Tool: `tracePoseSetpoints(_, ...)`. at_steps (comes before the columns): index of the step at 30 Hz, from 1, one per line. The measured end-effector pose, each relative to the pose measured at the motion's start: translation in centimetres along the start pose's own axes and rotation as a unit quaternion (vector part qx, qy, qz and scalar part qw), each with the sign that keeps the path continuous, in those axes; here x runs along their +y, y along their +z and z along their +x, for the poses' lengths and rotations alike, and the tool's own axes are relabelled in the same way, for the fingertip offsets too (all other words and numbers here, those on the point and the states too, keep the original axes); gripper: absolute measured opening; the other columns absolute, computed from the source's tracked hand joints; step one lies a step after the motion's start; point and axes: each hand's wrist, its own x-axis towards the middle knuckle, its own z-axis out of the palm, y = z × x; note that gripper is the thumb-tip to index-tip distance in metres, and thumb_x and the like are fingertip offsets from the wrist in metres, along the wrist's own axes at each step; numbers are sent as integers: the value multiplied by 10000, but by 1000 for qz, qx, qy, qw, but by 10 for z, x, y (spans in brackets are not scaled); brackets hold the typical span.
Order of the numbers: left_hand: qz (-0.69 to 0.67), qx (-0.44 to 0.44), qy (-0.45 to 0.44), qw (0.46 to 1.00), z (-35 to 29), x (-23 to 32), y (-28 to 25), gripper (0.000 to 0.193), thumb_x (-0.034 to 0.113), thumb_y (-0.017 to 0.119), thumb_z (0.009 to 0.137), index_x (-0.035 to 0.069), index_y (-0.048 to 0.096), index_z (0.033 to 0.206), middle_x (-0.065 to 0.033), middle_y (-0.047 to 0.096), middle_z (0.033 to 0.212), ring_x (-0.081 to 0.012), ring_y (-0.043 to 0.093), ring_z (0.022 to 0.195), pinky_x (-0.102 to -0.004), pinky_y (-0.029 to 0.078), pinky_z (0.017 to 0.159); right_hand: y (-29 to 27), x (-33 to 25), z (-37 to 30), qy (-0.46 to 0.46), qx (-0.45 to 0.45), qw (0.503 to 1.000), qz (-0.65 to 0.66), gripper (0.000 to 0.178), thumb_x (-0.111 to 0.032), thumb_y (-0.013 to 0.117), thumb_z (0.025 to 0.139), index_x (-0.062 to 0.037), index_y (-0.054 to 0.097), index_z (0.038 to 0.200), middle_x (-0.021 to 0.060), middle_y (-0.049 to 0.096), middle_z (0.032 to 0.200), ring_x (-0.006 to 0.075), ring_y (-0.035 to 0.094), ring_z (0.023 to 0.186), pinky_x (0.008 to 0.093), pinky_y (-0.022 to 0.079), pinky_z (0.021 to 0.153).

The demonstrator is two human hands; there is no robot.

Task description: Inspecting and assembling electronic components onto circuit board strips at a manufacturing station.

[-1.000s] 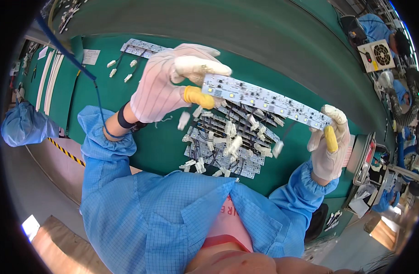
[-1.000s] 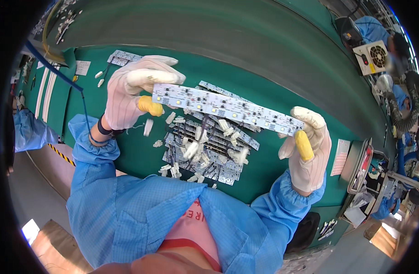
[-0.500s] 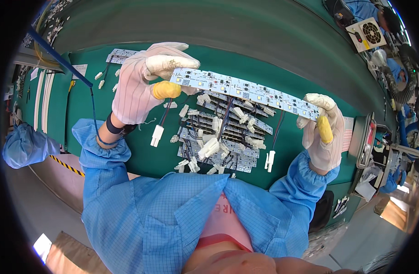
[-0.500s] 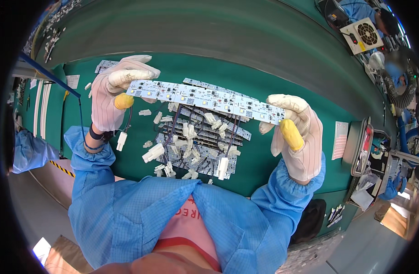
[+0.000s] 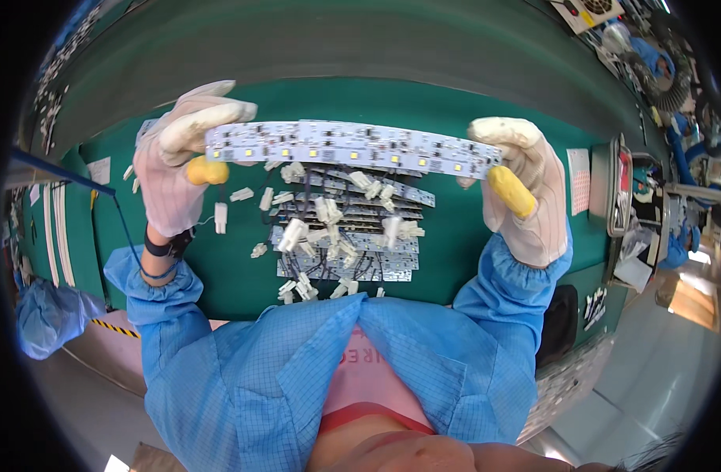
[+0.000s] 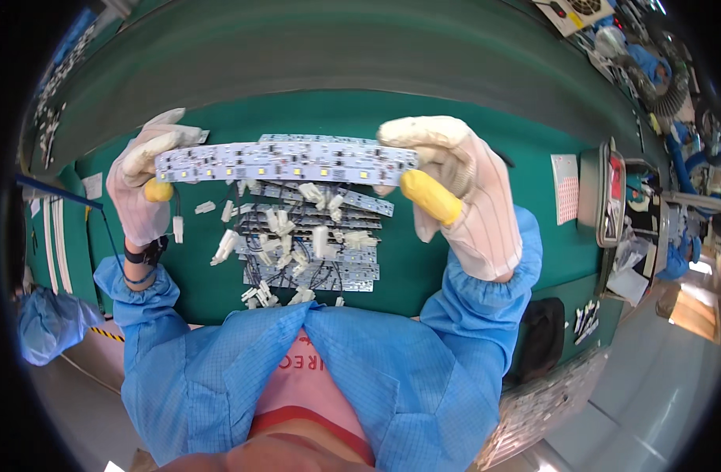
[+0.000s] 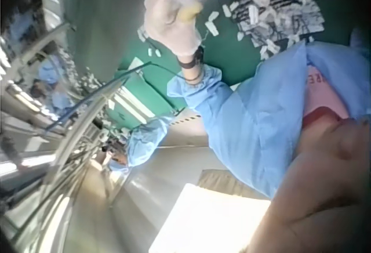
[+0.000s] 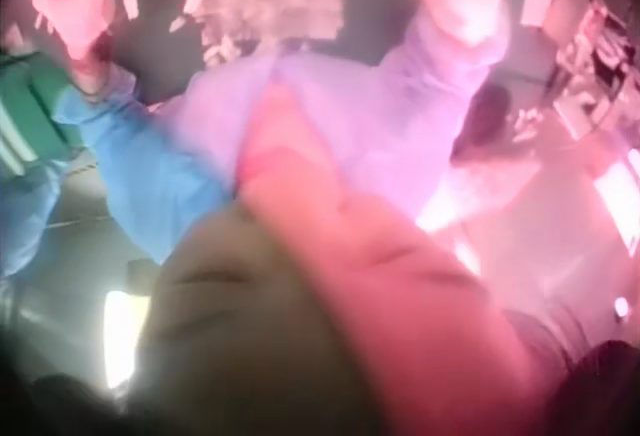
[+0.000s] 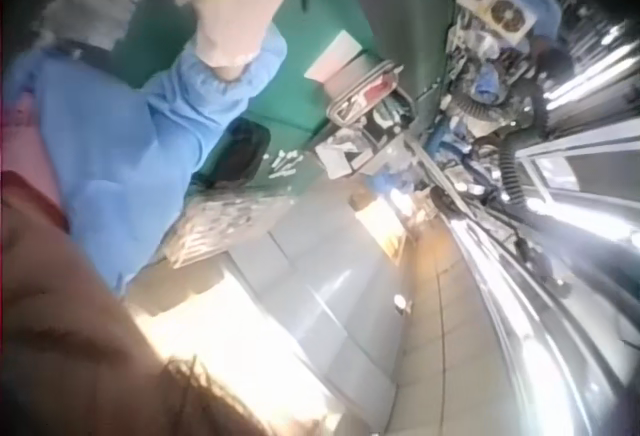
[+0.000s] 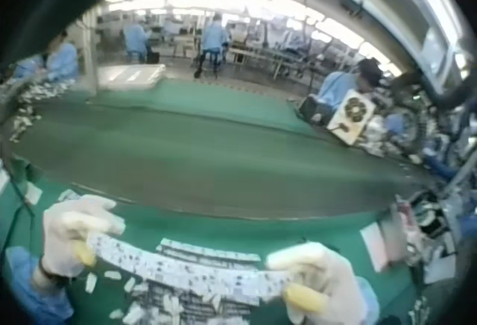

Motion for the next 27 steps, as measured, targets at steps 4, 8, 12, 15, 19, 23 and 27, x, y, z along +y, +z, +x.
tracePoseSetpoints(4,-19,11,-32,999,-3,0,1,499,411,659,841,-2,650,1122,-162,686,1024,-270,617,1069,-425,452,985,-2,-7,0,2,-32,998,-50,633,-417,711,850,66,511,1207,131,638,897,106,587,644,195,434,539)
tracePoseSetpoints(8,9,3,-150,989,2,9,4,468,390,618,880,2,650,1140,-140,686,1085,-278,573,1174,-361,457,979,-2,4,1,-87,-77,991,68,505,-296,632,918,66,493,1241,160,674,846,51,502,438,150,387,455)
tracePoseSetpoints(12,22,-36,-152,987,0,4,1,363,312,551,948,19,660,1132,-131,671,1121,-276,537,1218,-278,534,805,-8,-5,1,-7,-126,988,91,566,-246,708,859,43,456,1276,139,647,995,123,640,790,157,443,469)
tracePoseSetpoints(15,11,-33,-156,987,0,6,-1,371,319,583,934,19,652,1143,-149,671,1105,-292,536,1217,-324,517,872,-10,-6,1,12,-129,987,92,525,-195,700,859,22,467,1276,138,642,1021,117,640,792,162,433,464)
tracePoseSetpoints(19,-55,37,-174,982,-5,6,5,386,273,638,865,0,655,1138,-155,692,1050,-285,595,1140,-372,469,960,-1,-5,2,0,-60,998,11,482,-189,698,853,1,505,1251,127,651,988,95,613,702,175,399,449)
tracePoseSetpoints(23,-10,25,-67,997,0,9,3,396,235,672,826,-18,652,1129,-143,707,988,-284,619,1061,-381,452,980,-1,0,5,-38,-23,997,-59,619,-453,704,843,28,526,1190,110,624,862,61,485,519,169,335,463)
tracePoseSetpoints(27,46,-19,-42,998,3,18,-3,392,164,716,748,-10,679,1097,-94,721,973,-229,626,1039,-353,467,943,3,-1,9,-4,5,993,-115,762,-603,666,807,22,514,1215,49,588,840,53,477,632,167,304,543)
